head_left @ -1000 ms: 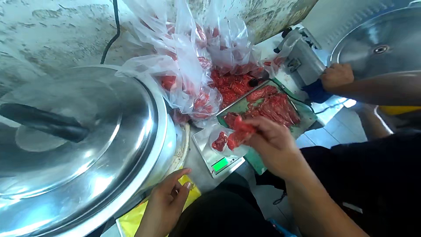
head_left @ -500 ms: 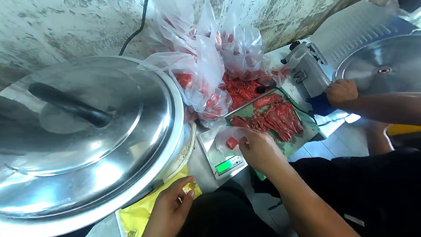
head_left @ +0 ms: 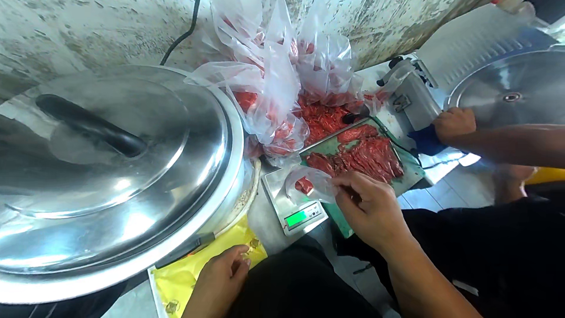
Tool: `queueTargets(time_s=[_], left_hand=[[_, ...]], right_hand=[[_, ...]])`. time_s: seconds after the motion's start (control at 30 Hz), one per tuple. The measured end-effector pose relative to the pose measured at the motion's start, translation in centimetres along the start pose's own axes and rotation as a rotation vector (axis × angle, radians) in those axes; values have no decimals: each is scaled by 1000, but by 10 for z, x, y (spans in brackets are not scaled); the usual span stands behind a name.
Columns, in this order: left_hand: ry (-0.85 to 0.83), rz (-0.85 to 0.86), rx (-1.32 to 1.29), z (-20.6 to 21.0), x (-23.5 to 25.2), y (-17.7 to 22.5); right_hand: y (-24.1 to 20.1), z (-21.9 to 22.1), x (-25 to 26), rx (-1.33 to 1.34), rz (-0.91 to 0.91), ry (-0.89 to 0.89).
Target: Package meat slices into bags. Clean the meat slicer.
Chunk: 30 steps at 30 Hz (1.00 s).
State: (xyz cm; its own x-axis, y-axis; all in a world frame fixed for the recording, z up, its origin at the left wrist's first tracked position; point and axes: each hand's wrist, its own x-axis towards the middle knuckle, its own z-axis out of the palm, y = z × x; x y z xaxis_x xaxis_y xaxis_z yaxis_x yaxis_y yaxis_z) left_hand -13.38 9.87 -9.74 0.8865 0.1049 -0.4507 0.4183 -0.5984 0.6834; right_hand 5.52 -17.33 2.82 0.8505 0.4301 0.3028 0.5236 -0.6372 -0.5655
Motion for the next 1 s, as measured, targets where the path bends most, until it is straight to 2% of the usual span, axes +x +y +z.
queueTargets(time_s=[0.07,0.13,0.23,0.33,0.47,0.63,0.83,1.0], left_hand=[[-104,-97,148,1,1,-10],[-85,-156,269,9,-3,-21],[95,-154,356,23,-12,-33],[334,-43,383,41,-15,-45],[439,-20,451,57,-11,-47],[470,-72,457,58,-4,-37],[366,-227,403,57,0,-32],[350,-313,425,58,0,-24]], right_hand=[[3,-3,-4,23,6,-16],[9,-6,-9,53,10,-17],[16,-11,-14,98,15,19],[24,-15,-17,159,29,79],[38,-21,-18,203,41,109],[61,-23,-7,281,112,102],[91,-15,33,420,267,34],[103,-11,65,557,277,-39]])
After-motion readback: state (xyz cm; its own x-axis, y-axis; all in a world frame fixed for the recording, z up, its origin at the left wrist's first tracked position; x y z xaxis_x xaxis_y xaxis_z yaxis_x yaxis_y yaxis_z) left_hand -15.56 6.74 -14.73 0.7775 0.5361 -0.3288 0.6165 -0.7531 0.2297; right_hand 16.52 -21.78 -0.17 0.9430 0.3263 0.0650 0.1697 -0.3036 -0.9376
